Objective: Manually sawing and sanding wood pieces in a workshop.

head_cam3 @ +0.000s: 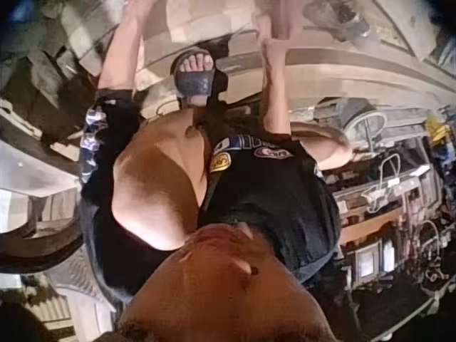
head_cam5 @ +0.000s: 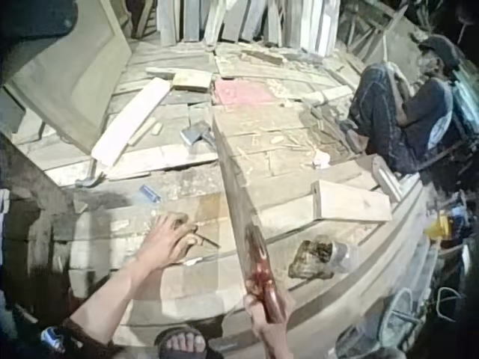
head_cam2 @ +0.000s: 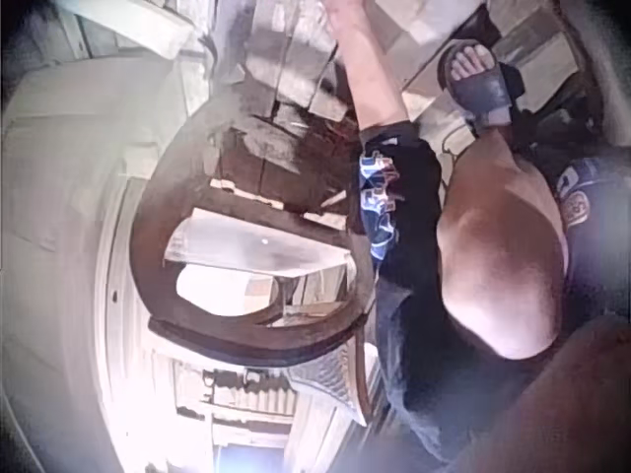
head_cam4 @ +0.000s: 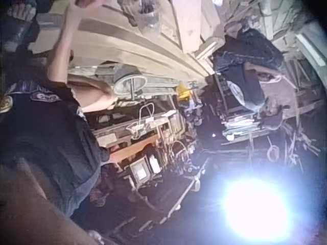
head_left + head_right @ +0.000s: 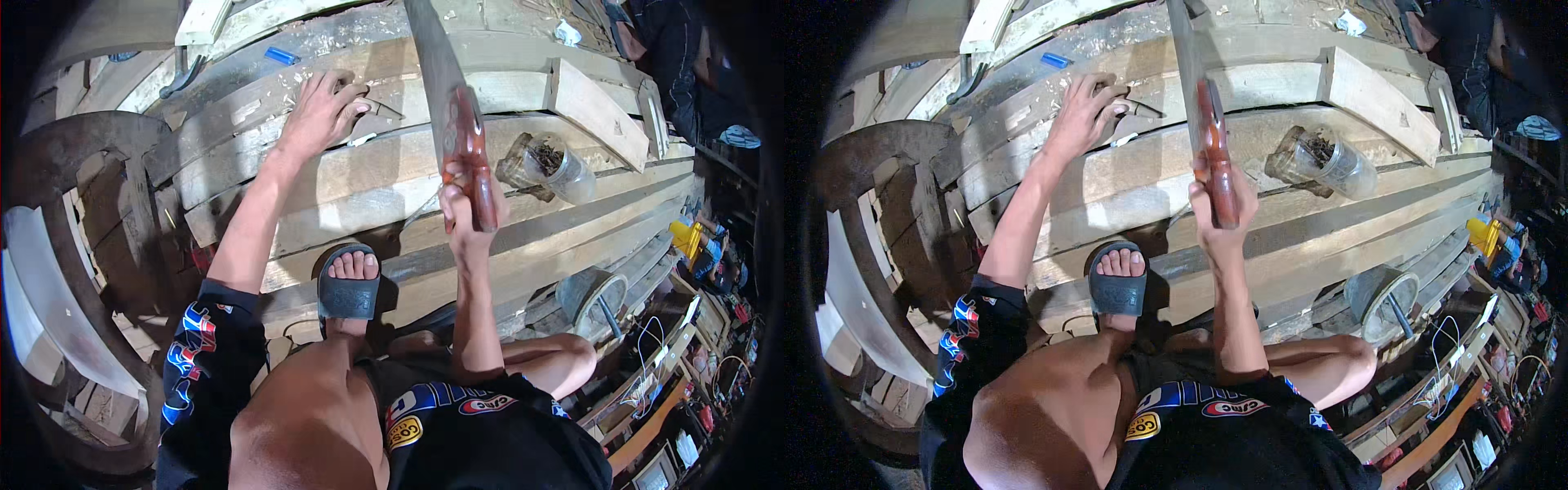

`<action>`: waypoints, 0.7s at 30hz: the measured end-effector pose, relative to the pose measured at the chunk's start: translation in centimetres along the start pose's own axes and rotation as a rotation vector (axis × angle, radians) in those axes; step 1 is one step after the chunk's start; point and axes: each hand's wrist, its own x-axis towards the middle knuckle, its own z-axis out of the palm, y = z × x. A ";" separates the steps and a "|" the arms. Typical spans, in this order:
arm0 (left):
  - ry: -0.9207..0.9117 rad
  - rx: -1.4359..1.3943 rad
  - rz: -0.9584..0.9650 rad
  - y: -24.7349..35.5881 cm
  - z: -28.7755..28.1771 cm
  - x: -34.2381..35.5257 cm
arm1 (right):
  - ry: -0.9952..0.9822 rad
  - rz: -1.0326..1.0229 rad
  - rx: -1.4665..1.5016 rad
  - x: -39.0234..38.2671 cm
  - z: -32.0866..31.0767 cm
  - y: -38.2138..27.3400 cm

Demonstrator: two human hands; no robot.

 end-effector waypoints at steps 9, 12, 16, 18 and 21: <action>0.208 0.199 -0.202 -1.4 -0.2 2.1 | -0.040 0.022 -0.003 -2.0 0.6 -0.1; 0.358 0.294 -0.266 -2.1 0.1 2.7 | -0.049 -0.082 -0.050 -1.7 2.4 -0.5; 0.305 0.445 -0.348 -3.3 0.0 3.5 | -0.101 -0.101 -0.090 -1.3 4.7 -0.2; 0.351 0.461 -0.330 -3.5 0.2 3.9 | -0.089 -0.265 -0.150 -0.6 5.9 -0.5; 0.330 0.403 -0.361 -3.0 0.6 4.0 | -0.115 -0.241 -0.165 -0.6 6.0 0.2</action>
